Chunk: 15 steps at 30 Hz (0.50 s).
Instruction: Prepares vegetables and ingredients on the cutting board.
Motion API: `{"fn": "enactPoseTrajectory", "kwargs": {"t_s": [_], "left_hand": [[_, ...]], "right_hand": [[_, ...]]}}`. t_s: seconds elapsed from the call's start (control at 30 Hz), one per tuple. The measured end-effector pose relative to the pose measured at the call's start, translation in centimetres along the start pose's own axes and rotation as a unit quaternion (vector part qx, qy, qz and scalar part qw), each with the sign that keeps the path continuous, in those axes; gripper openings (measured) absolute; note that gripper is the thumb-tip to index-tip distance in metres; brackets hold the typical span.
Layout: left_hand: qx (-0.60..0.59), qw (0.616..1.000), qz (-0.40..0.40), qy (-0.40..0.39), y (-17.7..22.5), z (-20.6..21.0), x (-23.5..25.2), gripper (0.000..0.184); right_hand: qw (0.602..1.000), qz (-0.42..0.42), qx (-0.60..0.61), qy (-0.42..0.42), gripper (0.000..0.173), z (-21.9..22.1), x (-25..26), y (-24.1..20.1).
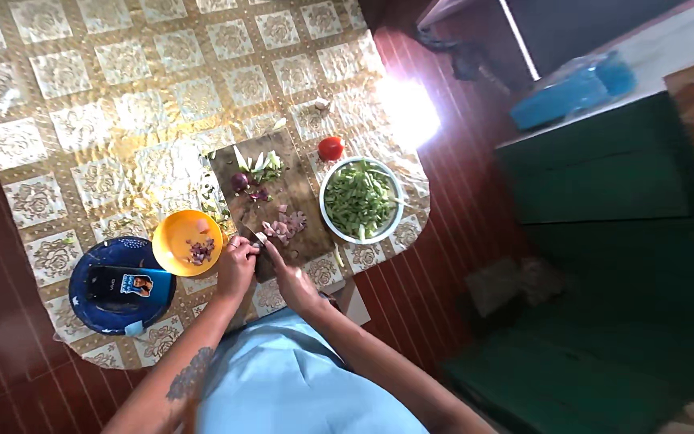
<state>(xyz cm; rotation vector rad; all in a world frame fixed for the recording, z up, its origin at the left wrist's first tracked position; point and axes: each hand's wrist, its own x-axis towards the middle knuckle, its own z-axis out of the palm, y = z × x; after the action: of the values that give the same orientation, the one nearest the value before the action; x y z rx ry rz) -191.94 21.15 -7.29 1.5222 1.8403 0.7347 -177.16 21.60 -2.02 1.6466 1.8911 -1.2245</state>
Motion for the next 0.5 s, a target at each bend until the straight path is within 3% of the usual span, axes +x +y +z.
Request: {"fn": "enactPoseTrajectory", "kwargs": {"t_s": [0.17, 0.3, 0.43, 0.5], "left_hand": [[-0.011, 1.000, 0.005, 0.007, -0.2, -0.6, 0.2, 0.013], [0.002, 0.999, -0.028, -0.020, 0.9, -1.4, 0.2, 0.014], [0.095, 0.986, -0.095, -0.097, 3.5, -2.0, 1.4, 0.050], [0.136, 0.981, -0.085, -0.108, 3.6, -1.2, 2.0, 0.045]], "right_hand": [[0.994, -0.098, 0.048, 0.017, 0.062, -1.1, -0.7, 2.1], [0.988, -0.094, 0.107, 0.064, 0.060, -2.9, -3.7, 5.5], [0.988, -0.100, 0.088, 0.084, 0.061, -5.1, -3.9, 6.8], [0.988, -0.114, 0.067, 0.079, 0.059, -5.4, -4.0, 6.4]]}}
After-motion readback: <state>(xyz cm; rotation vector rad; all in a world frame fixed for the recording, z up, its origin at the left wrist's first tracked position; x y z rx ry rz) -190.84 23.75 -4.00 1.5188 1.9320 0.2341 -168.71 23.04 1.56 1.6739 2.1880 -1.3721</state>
